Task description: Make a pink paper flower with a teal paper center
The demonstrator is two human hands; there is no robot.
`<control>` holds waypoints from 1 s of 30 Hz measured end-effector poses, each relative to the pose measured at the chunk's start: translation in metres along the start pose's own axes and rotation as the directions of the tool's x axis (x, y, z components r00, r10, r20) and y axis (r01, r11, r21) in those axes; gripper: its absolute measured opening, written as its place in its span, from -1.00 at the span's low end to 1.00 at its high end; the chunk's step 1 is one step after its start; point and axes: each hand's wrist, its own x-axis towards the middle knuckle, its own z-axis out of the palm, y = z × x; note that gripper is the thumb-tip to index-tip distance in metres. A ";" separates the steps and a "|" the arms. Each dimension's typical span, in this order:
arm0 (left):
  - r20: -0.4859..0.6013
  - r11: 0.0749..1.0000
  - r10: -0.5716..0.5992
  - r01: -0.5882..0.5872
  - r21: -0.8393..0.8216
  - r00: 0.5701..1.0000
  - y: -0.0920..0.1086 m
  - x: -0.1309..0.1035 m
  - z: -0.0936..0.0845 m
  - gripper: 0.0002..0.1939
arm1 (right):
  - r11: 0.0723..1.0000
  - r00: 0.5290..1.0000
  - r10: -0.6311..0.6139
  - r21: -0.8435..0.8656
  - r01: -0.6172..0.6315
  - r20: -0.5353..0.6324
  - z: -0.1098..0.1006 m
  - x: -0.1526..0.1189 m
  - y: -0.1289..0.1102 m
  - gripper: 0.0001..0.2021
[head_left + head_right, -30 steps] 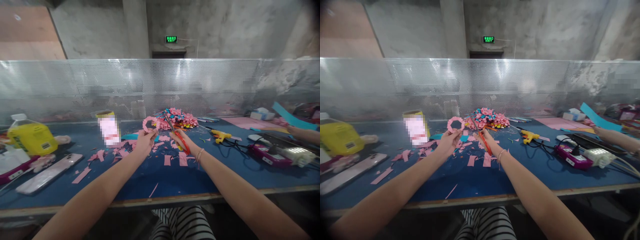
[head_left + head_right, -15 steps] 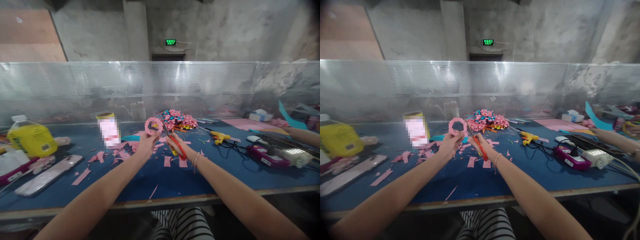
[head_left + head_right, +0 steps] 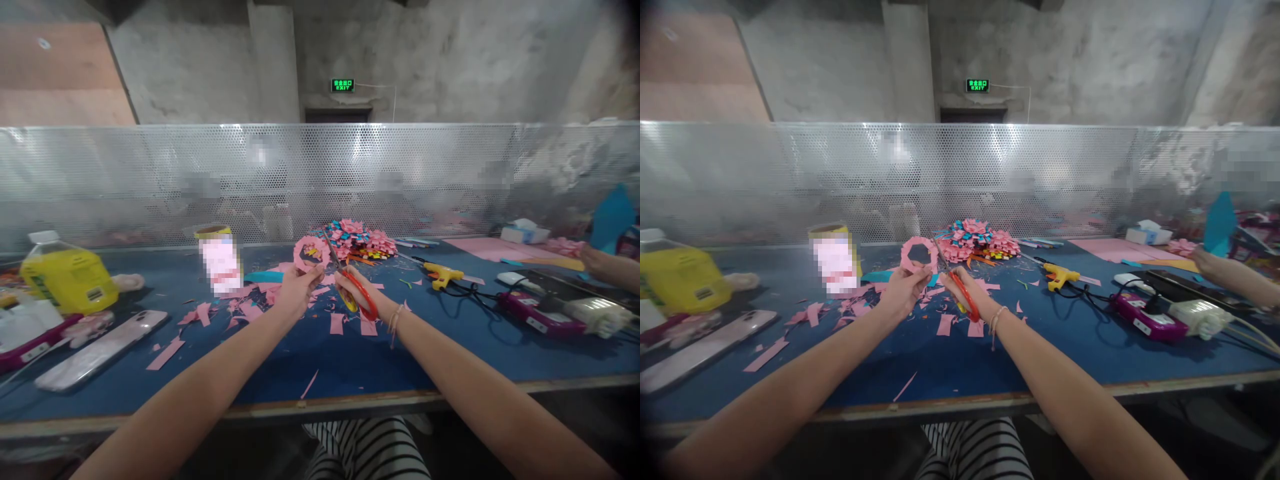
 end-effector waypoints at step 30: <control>0.082 0.992 -0.120 0.123 -0.028 0.989 0.004 -0.005 0.003 -0.74 | 0.998 0.995 -0.067 -0.013 0.068 0.070 -0.009 -0.001 -0.008 -0.71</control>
